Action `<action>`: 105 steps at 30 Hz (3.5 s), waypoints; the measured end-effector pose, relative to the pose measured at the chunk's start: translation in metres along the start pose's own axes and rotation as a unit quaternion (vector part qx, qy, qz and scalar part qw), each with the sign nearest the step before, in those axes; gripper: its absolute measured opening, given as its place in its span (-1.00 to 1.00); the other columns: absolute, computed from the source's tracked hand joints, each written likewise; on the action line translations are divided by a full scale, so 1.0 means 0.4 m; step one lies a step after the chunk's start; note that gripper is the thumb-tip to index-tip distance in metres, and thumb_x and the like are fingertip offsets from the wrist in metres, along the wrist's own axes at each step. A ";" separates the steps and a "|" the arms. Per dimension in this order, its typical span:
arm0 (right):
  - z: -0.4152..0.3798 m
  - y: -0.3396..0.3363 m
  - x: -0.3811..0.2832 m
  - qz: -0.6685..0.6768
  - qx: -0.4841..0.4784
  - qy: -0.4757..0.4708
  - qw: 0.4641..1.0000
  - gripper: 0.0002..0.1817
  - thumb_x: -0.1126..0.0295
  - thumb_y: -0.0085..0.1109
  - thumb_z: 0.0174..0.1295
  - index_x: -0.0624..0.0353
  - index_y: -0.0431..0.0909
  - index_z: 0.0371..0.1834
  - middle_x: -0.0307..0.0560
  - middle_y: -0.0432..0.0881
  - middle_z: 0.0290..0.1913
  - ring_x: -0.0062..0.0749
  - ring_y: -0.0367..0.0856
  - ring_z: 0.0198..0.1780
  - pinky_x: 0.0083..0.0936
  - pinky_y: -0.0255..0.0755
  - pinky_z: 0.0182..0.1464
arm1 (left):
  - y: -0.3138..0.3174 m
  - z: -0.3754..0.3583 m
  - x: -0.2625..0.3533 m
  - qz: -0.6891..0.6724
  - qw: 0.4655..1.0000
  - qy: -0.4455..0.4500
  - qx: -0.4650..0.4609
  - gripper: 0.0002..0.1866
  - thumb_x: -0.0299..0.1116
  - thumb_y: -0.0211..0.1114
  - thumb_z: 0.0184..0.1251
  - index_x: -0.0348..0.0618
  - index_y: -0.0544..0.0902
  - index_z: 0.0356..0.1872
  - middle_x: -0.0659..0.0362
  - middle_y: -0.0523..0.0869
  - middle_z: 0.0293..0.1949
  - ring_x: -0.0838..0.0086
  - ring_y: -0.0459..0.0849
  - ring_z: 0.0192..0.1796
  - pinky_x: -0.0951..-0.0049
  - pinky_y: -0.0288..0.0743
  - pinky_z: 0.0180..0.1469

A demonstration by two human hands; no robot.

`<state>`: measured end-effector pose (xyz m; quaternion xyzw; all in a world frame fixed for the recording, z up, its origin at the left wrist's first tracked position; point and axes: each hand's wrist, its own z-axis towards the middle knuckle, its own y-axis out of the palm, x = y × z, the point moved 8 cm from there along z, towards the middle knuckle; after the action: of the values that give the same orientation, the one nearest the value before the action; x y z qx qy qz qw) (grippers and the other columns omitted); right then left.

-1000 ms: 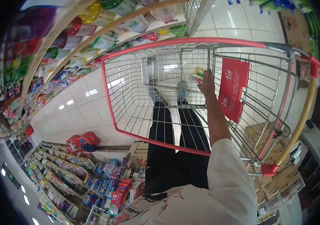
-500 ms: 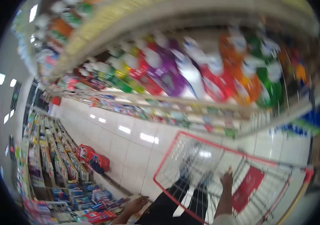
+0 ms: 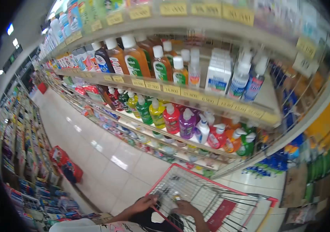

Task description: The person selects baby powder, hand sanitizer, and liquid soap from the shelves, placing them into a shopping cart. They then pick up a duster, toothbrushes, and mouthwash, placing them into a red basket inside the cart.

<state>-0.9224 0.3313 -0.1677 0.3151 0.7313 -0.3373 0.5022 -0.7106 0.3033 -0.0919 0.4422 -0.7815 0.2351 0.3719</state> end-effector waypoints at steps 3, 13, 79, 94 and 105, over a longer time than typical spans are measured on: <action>0.008 -0.040 -0.367 -0.131 -0.043 -0.006 0.990 -0.62 0.10 0.32 0.18 0.24 0.53 -0.26 -0.07 0.57 -0.35 -0.37 0.48 -0.32 -0.44 0.41 -0.19 | 0.069 0.051 0.178 0.130 0.966 0.188 -0.120 -0.33 0.19 0.10 0.39 -0.11 0.43 0.30 -0.01 0.51 0.04 0.42 0.62 -0.18 0.43 0.57 -0.16; 0.164 -0.029 -0.669 -0.150 0.027 0.156 0.976 -0.54 0.02 0.32 0.17 0.22 0.51 -0.18 -0.02 0.60 -0.27 -0.31 0.55 -0.24 -0.42 0.42 -0.15 | -0.049 0.114 0.156 -0.177 0.919 -0.128 -0.328 -0.45 0.21 0.09 0.37 -0.11 0.51 0.00 0.16 0.61 -0.08 0.50 0.64 -0.20 0.47 0.59 -0.20; 0.266 -1.090 -1.417 -0.260 0.472 0.021 0.842 -0.66 0.32 0.31 0.18 0.26 0.55 -0.04 -0.11 0.67 -0.19 -0.43 0.68 -0.28 -0.54 0.64 -0.21 | -0.374 0.164 0.195 -0.289 0.924 -0.074 -0.240 -0.74 -0.30 0.09 0.46 -0.14 0.53 0.06 0.11 0.65 -0.16 0.38 0.68 -0.17 0.45 0.62 -0.27; 0.255 -1.029 -1.437 -0.194 0.491 0.012 0.849 -0.74 0.26 0.26 0.24 0.20 0.60 -0.13 -0.15 0.68 -0.33 -0.49 0.66 -0.38 -0.54 0.61 -0.25 | -0.381 0.173 0.163 -0.283 0.928 -0.070 -0.232 -0.73 -0.30 0.08 0.48 -0.16 0.52 0.08 0.09 0.62 -0.09 0.35 0.66 -0.14 0.44 0.65 -0.27; 0.124 -0.898 -1.442 -0.149 0.546 -0.138 0.813 -0.57 0.19 0.04 0.41 0.38 0.50 0.11 0.07 0.65 0.00 -0.27 0.63 0.06 -0.40 0.48 0.18 | -0.371 0.173 0.174 -0.262 0.931 -0.088 -0.236 -0.75 -0.25 0.12 0.46 -0.11 0.55 0.03 0.14 0.64 -0.11 0.40 0.64 -0.10 0.40 0.60 -0.17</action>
<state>-1.0124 0.0144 0.4287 0.3743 0.3880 -0.7917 0.2873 -0.6311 0.1452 -0.0737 0.5499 -0.7001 -0.1020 0.4439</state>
